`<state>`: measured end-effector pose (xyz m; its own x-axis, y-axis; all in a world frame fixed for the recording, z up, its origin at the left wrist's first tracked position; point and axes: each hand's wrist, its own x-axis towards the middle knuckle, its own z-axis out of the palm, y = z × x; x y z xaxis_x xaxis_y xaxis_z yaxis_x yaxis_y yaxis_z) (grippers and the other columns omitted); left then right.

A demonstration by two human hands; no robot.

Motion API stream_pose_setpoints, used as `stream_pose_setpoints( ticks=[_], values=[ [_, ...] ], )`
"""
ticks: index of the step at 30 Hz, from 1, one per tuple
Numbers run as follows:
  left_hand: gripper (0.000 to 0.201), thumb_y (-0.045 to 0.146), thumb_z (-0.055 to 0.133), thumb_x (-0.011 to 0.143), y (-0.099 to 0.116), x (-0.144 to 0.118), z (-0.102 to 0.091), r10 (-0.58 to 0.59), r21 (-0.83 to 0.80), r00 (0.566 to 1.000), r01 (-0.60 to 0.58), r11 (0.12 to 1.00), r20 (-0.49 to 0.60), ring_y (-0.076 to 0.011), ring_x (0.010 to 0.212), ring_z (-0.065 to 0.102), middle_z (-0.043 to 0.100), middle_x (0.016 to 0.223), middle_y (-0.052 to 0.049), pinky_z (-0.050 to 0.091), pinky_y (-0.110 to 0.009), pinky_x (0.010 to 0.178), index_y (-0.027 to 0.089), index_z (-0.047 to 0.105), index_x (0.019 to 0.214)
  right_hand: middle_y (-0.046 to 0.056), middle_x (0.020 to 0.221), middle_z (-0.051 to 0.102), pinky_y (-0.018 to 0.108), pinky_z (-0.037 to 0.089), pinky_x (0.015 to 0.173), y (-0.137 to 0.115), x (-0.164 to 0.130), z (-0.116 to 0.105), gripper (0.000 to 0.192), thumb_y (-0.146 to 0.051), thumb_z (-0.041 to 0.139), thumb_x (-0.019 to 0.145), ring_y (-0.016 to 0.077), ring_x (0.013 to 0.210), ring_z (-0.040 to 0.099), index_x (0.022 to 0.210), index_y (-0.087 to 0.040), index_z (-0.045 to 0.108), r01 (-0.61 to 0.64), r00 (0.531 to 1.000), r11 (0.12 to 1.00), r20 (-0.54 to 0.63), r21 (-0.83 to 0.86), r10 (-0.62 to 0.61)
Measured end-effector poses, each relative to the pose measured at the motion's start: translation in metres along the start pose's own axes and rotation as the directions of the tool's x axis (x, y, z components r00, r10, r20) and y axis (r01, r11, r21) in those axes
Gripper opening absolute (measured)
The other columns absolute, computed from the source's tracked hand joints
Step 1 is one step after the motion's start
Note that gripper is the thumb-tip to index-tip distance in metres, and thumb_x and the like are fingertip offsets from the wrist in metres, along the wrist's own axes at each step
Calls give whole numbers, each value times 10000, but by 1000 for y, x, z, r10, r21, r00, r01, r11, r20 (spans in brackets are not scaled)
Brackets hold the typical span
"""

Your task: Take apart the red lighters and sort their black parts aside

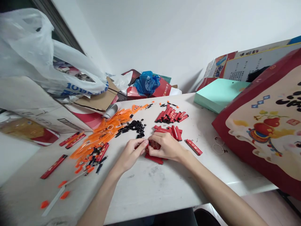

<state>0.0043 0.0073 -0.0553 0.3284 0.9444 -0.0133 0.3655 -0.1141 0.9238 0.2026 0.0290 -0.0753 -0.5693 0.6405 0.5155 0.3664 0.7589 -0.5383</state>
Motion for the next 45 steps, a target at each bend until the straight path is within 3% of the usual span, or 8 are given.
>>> stream_pose_setpoints(
  ticks=[5, 15, 21, 29, 38, 45],
  values=[
    [387, 439, 497, 989, -2, -1, 2, 64, 80, 998, -63, 995, -13, -130, 623, 409, 552, 690, 1, 317, -251, 561, 171, 555, 715, 36, 816, 638, 278, 439, 634, -1, 0, 0, 234, -137, 591, 848, 152, 675, 528, 1063, -147, 682, 13, 1000, 1000, 8, -5, -13],
    [378, 426, 449, 1015, -1, -2, 7, 86, 112, 996, -84, 990, -15, -143, 666, 485, 623, 751, -14, 352, -254, 599, 171, 565, 762, 20, 756, 601, 261, 429, 594, -6, -1, 4, 221, -107, 582, 797, 141, 627, 519, 995, -147, 672, -16, 999, 1000, -50, -19, 15],
    [351, 389, 428, 1019, 1, -4, 14, 73, 146, 996, -64, 987, -54, -178, 729, 583, 686, 802, -39, 416, -267, 670, 175, 612, 810, 27, 735, 600, 275, 413, 580, -11, 0, 5, 135, -131, 553, 851, 151, 604, 501, 949, -158, 641, -13, 999, 990, -37, -144, 8],
    [310, 303, 397, 1012, 1, -9, 22, 79, 342, 987, -27, 939, -141, -194, 682, 622, 717, 804, -70, 393, -282, 640, 190, 630, 841, 42, 775, 588, 286, 396, 570, -18, -3, 15, 88, -143, 513, 938, 162, 622, 510, 891, -172, 582, -54, 998, 968, -41, -243, 45],
    [319, 257, 374, 1007, 6, -10, 24, 25, 453, 987, 50, 890, -157, -246, 763, 689, 754, 873, -125, 399, -309, 655, 189, 645, 853, 62, 863, 586, 290, 337, 543, -28, -3, 20, 106, -82, 481, 952, 174, 655, 528, 923, -183, 494, -156, 976, 922, 91, -355, 200],
    [311, 224, 397, 982, 10, -13, 26, -5, 591, 988, 95, 801, -153, -291, 805, 724, 772, 880, -154, 378, -333, 644, 186, 680, 860, 73, 850, 582, 314, 267, 527, -24, -6, 25, 148, -53, 419, 959, 183, 627, 506, 929, -188, 471, -73, 968, 869, 175, -490, 180]
  ],
)
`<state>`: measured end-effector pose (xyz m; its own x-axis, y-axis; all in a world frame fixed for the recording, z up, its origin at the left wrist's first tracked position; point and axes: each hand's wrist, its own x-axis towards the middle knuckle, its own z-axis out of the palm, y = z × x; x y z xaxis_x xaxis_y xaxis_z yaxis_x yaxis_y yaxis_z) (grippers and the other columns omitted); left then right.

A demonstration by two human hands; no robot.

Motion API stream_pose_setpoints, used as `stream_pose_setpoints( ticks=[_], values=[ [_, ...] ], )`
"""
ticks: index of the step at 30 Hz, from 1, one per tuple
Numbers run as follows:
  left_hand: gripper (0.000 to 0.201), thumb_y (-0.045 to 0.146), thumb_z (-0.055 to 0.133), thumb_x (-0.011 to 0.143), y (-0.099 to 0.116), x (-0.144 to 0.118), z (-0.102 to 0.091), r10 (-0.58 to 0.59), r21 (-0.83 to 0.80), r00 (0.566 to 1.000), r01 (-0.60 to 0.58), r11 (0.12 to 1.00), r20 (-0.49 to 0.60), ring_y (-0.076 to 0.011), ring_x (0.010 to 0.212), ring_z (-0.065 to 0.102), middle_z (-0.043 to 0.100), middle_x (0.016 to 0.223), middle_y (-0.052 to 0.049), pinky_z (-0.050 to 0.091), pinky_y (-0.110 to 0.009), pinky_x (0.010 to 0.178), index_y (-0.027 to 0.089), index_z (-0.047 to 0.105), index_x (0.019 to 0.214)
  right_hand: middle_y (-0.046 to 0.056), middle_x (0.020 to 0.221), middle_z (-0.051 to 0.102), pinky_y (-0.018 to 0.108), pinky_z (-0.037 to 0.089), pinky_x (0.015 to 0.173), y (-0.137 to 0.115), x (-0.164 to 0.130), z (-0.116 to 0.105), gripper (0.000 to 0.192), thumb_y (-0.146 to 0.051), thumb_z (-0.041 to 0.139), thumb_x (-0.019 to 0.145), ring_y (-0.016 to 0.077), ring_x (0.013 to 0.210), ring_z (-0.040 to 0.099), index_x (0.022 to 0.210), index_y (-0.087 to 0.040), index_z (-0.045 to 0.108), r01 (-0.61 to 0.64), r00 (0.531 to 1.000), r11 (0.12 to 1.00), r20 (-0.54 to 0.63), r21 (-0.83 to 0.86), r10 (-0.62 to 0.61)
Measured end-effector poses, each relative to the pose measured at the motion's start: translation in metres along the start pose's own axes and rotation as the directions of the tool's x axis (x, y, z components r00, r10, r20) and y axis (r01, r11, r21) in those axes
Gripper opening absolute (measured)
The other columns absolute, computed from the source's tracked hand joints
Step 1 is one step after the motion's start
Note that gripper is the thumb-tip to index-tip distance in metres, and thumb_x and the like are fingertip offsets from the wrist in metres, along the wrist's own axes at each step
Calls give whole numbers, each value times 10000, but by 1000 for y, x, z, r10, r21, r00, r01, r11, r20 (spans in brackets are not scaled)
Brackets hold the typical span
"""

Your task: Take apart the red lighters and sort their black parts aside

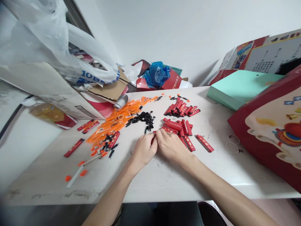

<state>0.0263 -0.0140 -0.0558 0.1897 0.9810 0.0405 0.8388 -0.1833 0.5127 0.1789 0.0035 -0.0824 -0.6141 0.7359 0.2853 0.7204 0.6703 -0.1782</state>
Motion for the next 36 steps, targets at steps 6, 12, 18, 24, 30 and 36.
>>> stream_pose_setpoints(
  ticks=[6, 12, 18, 24, 30, 36],
  values=[
    [338, 267, 412, 991, 2, -3, -2, 10, 94, 1000, -7, 996, -30, -279, 752, 709, 771, 846, -140, 324, -330, 613, 195, 699, 829, 58, 813, 583, 312, 242, 524, 4, -2, -2, 156, -85, 399, 998, 171, 611, 476, 913, -200, 461, 8, 1000, 998, 9, 55, -8],
    [360, 310, 406, 1004, -3, -1, -1, 30, -25, 997, -32, 999, -78, -247, 707, 668, 747, 791, -107, 319, -317, 617, 197, 678, 798, 56, 811, 574, 310, 323, 576, 9, -2, -11, 184, -77, 355, 980, 177, 646, 473, 921, -189, 489, 3, 1000, 973, -10, 230, -1],
    [390, 391, 403, 1014, -7, 4, 5, 9, -329, 995, -41, 943, -97, -184, 651, 541, 642, 704, -38, 339, -287, 623, 201, 562, 713, 55, 861, 607, 329, 438, 705, 5, 1, -19, 219, -190, 346, 1041, 189, 746, 559, 896, -201, 510, -86, 982, 829, -94, 552, 164],
    [384, 463, 413, 1014, -7, 8, 14, -54, -590, 994, -11, 807, -93, -155, 645, 463, 515, 670, 6, 345, -265, 597, 202, 504, 747, 29, 808, 571, 312, 432, 647, -5, 6, -13, 285, -377, 342, 1089, 179, 689, 527, 908, -219, 495, -159, 928, 695, -134, 701, 348],
    [378, 467, 400, 1027, -5, 8, 14, -32, -551, 994, -33, 834, -109, -160, 662, 491, 511, 674, 9, 360, -264, 627, 207, 515, 778, -12, 731, 489, 277, 388, 556, 2, 7, -1, 302, -459, 372, 1078, 156, 613, 458, 931, -227, 497, -158, 841, 561, -188, 812, 508],
    [305, 422, 424, 1023, -11, 13, 8, -93, -473, 965, -34, 881, -244, -174, 739, 567, 624, 775, -8, 382, -267, 700, 209, 577, 868, -16, 686, 470, 279, 367, 565, 22, 17, -14, 393, -457, 245, 1100, 165, 588, 462, 857, -239, 464, -236, 777, 735, -331, 635, 535]
  ],
)
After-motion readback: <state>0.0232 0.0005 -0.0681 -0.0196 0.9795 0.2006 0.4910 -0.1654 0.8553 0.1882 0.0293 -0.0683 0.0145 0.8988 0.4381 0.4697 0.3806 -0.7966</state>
